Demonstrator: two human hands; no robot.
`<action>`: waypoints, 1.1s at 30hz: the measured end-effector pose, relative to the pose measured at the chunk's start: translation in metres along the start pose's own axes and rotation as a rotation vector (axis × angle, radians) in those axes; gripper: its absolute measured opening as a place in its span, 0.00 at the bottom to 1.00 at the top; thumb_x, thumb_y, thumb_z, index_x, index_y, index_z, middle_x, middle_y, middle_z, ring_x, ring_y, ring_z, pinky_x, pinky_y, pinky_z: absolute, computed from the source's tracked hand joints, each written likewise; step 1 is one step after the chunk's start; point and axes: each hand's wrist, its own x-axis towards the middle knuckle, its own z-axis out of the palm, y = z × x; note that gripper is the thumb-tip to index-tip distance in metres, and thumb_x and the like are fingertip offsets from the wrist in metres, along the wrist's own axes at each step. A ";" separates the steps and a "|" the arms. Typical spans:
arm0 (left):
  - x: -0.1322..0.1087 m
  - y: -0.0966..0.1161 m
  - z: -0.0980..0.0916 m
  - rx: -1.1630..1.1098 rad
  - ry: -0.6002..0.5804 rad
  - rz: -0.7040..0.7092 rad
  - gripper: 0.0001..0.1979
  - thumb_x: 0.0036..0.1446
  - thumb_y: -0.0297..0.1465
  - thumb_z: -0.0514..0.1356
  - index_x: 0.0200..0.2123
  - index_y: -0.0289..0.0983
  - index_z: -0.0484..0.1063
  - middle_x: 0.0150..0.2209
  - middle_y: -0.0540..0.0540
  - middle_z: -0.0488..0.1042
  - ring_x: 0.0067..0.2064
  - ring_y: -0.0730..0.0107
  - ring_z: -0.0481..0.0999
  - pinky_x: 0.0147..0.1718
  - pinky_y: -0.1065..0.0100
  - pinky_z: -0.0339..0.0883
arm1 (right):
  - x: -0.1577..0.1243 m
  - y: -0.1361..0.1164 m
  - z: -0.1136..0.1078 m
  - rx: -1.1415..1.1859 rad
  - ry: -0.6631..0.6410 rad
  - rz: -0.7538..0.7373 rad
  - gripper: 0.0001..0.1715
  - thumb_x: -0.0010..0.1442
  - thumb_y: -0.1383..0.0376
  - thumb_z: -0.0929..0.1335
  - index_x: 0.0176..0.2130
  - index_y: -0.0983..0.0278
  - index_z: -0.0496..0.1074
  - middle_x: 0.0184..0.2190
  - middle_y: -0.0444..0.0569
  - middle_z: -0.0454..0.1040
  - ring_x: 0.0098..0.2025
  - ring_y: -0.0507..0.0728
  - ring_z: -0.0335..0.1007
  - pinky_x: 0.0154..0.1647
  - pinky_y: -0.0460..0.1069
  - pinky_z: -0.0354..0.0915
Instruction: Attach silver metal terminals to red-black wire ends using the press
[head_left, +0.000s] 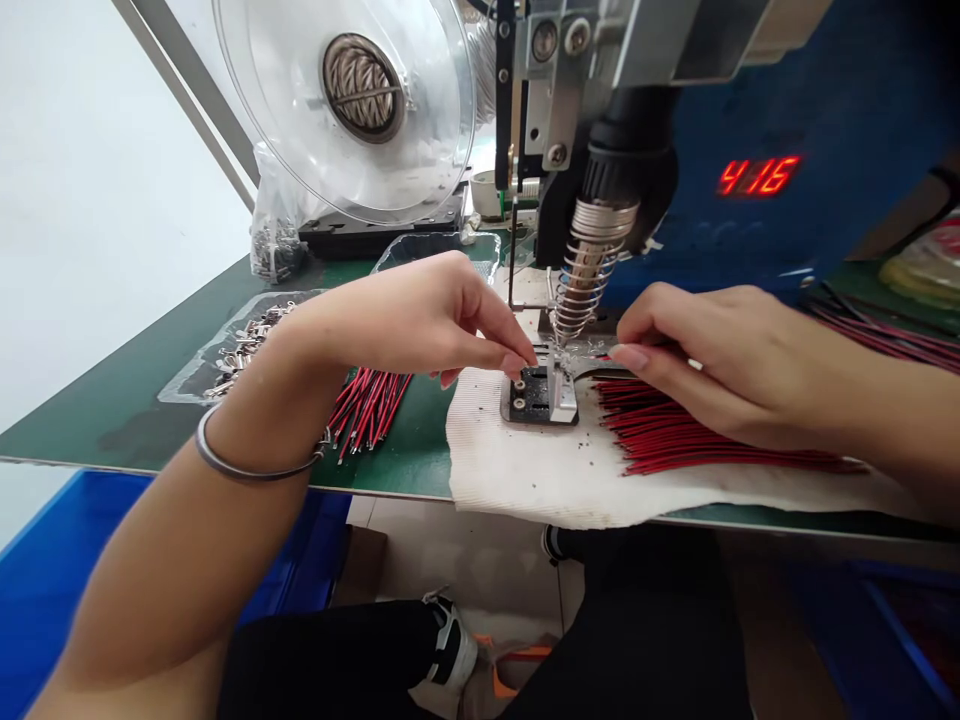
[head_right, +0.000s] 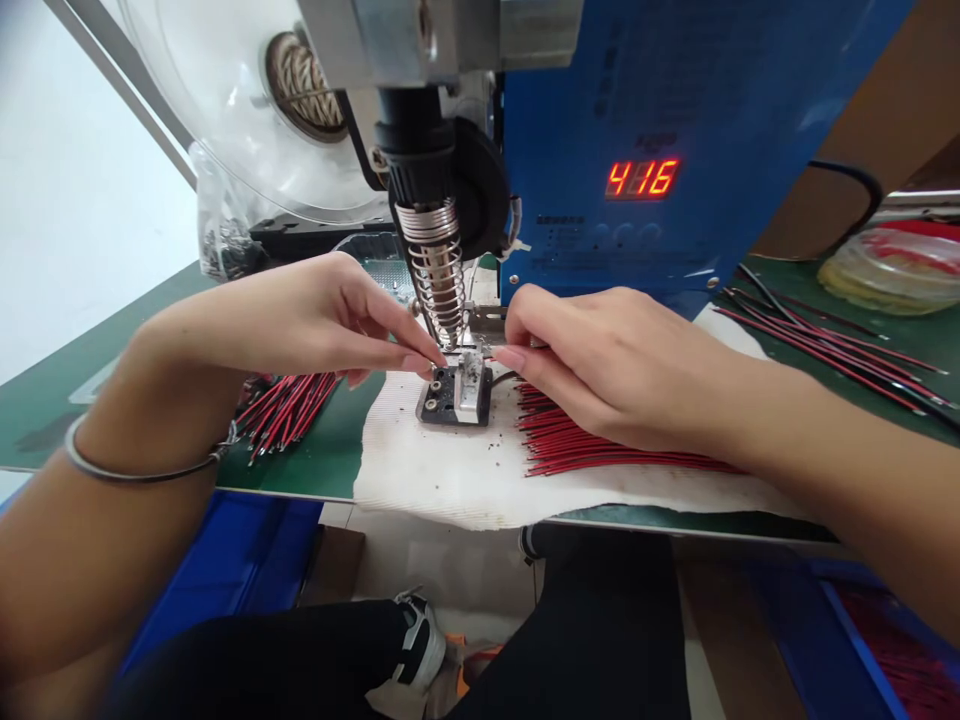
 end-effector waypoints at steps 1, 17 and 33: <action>0.001 0.000 0.001 0.004 0.008 0.005 0.14 0.62 0.36 0.68 0.46 0.37 0.91 0.31 0.51 0.85 0.25 0.78 0.74 0.28 0.72 0.66 | 0.000 0.000 0.002 0.013 0.015 -0.003 0.14 0.83 0.56 0.64 0.43 0.57 0.66 0.27 0.40 0.72 0.22 0.55 0.63 0.28 0.53 0.57; 0.002 0.007 0.007 -0.017 -0.095 0.032 0.07 0.73 0.35 0.62 0.40 0.40 0.76 0.29 0.53 0.79 0.24 0.77 0.69 0.27 0.71 0.65 | 0.002 -0.005 0.017 0.070 0.121 -0.106 0.09 0.80 0.64 0.68 0.46 0.61 0.77 0.38 0.48 0.79 0.36 0.56 0.76 0.35 0.51 0.69; 0.009 0.005 0.018 -0.026 -0.180 0.058 0.12 0.80 0.41 0.53 0.41 0.43 0.64 0.33 0.51 0.76 0.29 0.72 0.68 0.34 0.69 0.70 | 0.005 -0.013 0.016 0.098 0.015 0.110 0.15 0.78 0.57 0.66 0.42 0.59 0.80 0.35 0.49 0.83 0.32 0.59 0.77 0.35 0.54 0.65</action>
